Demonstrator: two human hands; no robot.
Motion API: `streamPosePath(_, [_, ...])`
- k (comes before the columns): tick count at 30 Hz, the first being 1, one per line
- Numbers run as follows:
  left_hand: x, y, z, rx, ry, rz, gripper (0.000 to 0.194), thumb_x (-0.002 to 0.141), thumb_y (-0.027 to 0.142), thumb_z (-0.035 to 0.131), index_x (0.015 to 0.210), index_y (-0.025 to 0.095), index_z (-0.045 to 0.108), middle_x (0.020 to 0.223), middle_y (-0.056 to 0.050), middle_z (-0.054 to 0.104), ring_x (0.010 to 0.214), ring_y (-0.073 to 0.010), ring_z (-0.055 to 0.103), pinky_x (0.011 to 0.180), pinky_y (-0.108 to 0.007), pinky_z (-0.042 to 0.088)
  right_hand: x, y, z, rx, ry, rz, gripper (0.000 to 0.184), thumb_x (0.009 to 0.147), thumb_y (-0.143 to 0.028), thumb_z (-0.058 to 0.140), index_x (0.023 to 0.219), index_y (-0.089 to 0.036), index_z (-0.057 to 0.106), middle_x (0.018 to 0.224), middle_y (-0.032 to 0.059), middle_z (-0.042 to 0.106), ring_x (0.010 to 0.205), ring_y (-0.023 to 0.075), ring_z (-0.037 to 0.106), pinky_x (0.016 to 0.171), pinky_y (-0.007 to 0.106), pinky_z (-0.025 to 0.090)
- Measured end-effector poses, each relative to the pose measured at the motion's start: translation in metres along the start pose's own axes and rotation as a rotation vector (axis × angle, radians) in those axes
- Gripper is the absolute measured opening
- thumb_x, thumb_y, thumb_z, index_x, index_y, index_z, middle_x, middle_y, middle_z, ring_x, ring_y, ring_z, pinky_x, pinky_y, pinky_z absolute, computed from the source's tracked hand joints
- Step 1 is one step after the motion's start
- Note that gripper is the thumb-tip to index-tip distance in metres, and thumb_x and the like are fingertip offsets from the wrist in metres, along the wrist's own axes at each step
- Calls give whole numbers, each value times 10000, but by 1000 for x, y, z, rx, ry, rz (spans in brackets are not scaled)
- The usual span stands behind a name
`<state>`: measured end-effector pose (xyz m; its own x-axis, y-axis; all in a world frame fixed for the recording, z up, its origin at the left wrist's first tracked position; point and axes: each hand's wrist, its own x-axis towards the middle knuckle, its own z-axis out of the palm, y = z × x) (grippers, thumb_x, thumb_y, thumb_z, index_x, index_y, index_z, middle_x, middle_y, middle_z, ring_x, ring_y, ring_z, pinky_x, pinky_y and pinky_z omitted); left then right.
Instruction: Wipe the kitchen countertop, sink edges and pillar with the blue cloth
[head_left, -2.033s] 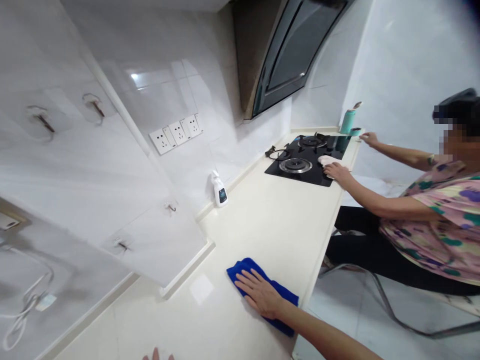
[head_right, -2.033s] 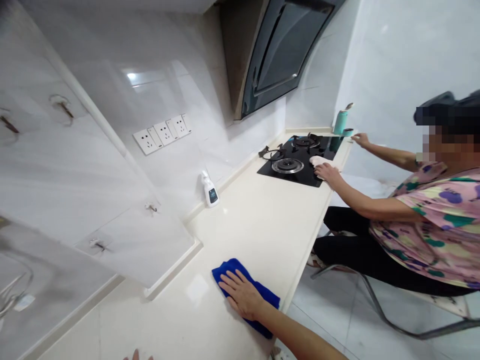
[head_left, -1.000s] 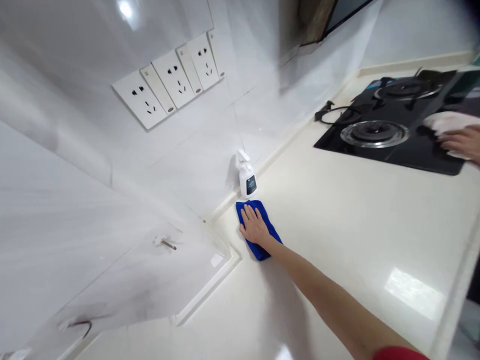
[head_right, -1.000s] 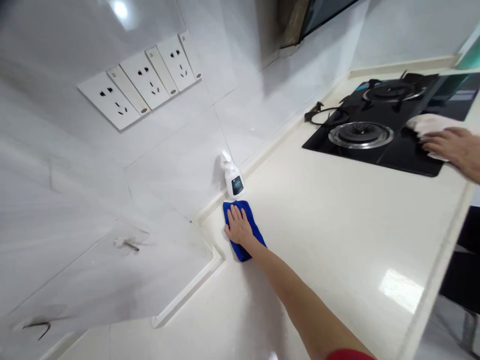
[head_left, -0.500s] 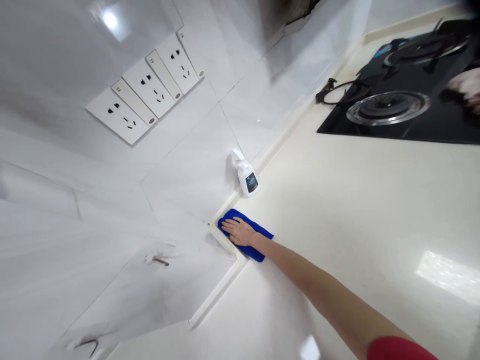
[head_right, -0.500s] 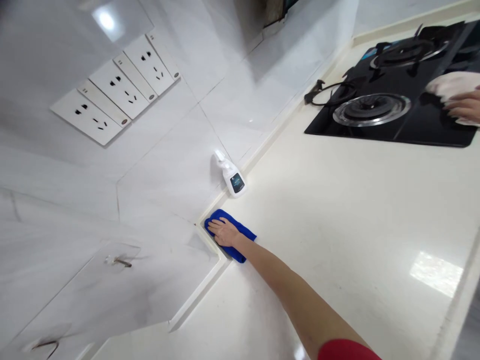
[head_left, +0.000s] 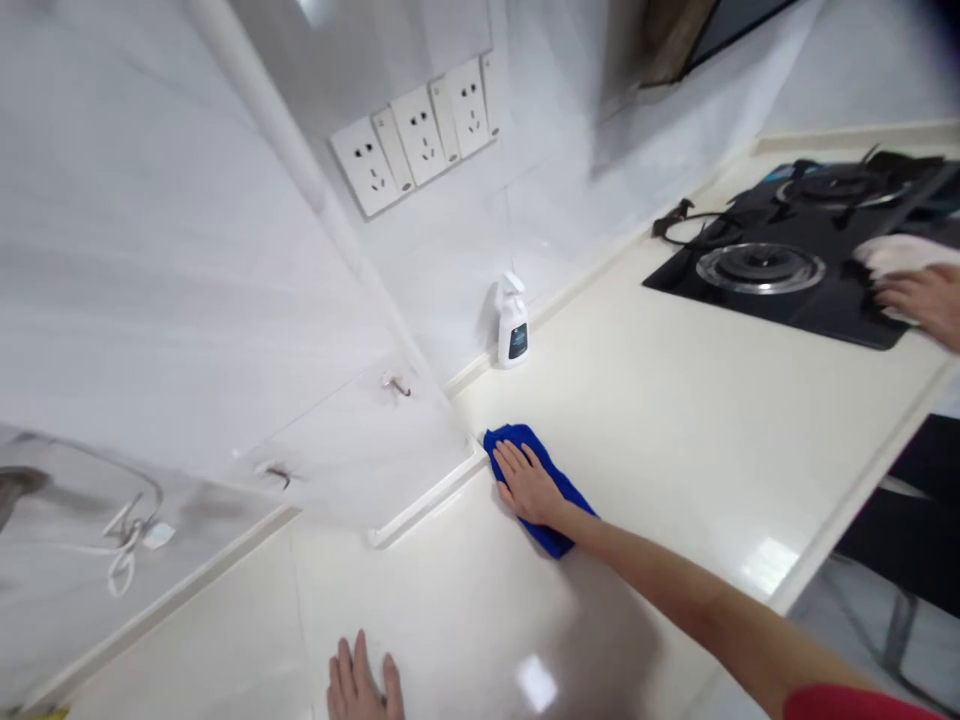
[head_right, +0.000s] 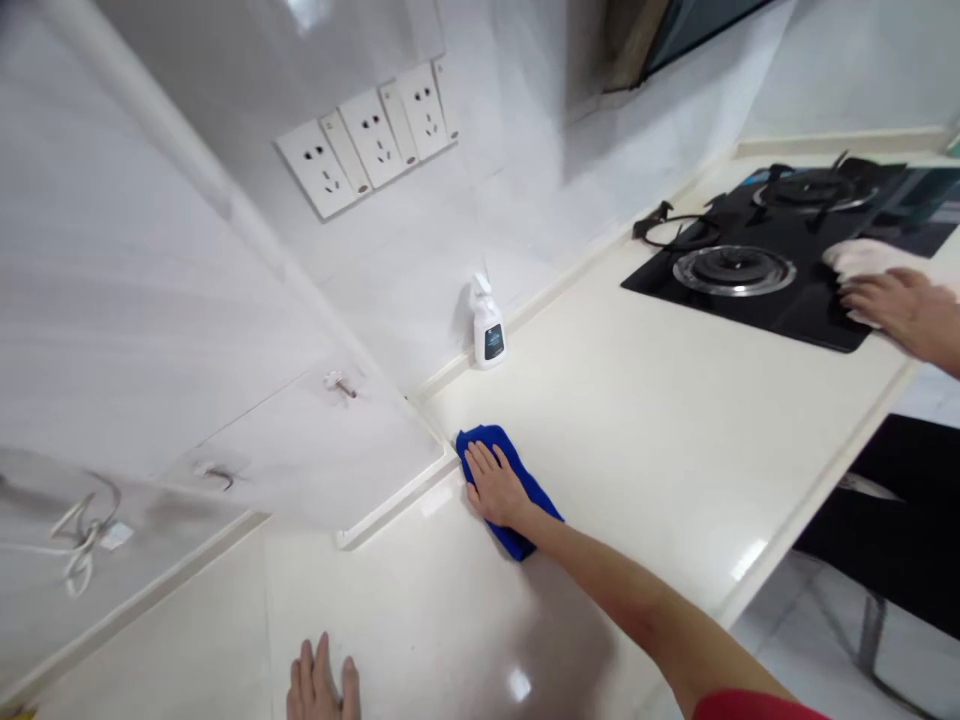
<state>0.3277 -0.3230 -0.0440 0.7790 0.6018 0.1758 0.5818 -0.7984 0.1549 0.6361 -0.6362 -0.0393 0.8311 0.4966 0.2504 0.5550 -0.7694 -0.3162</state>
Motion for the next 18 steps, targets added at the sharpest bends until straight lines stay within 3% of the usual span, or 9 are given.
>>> streamPosePath(4, [-1, 11, -8, -6, -41, -52, 644, 939, 512, 264, 1484, 190, 386, 1613, -104, 297, 1512, -290, 186, 1225, -537, 227, -43, -70, 15, -19, 14, 34, 717, 932, -373, 382, 1543, -29, 235, 1595, 196, 234, 1493, 355, 174, 1213, 590, 123])
streamPosePath(8, [-3, 17, -12, 13, -27, -35, 659, 944, 498, 219, 1474, 151, 401, 1603, -136, 309, 1505, -321, 194, 1221, -550, 215, -55, -151, 22, 117, -160, -150, 701, 949, -412, 373, 1545, -65, 252, 1611, 163, 210, 1505, 313, 154, 1227, 551, 119])
streamPosePath(11, [-3, 18, -14, 20, -32, -20, 660, 951, 486, 201, 1474, 136, 399, 1598, -147, 317, 1500, -332, 206, 1218, -540, 215, -69, -193, 17, 251, -287, -305, 681, 969, -440, 343, 1545, -85, 262, 1617, 139, 216, 1511, 278, 141, 1239, 525, 82])
streamPosePath(14, [-2, 17, -17, 3, -40, -26, 660, 950, 491, 205, 1477, 142, 394, 1597, -151, 317, 1497, -333, 215, 1217, -540, 213, -101, -199, 6, 366, -344, -440, 670, 971, -462, 352, 1552, -142, 261, 1615, 97, 251, 1512, 237, 142, 1248, 486, 34])
streamPosePath(18, [0, 14, -19, -51, -77, -21, 708, 937, 558, 184, 1485, 156, 381, 1606, -155, 292, 1502, -337, 198, 1224, -545, 189, -151, -156, -16, 388, -308, -366, 677, 961, -455, 386, 1564, -193, 229, 1624, 70, 232, 1510, 213, 155, 1251, 459, 43])
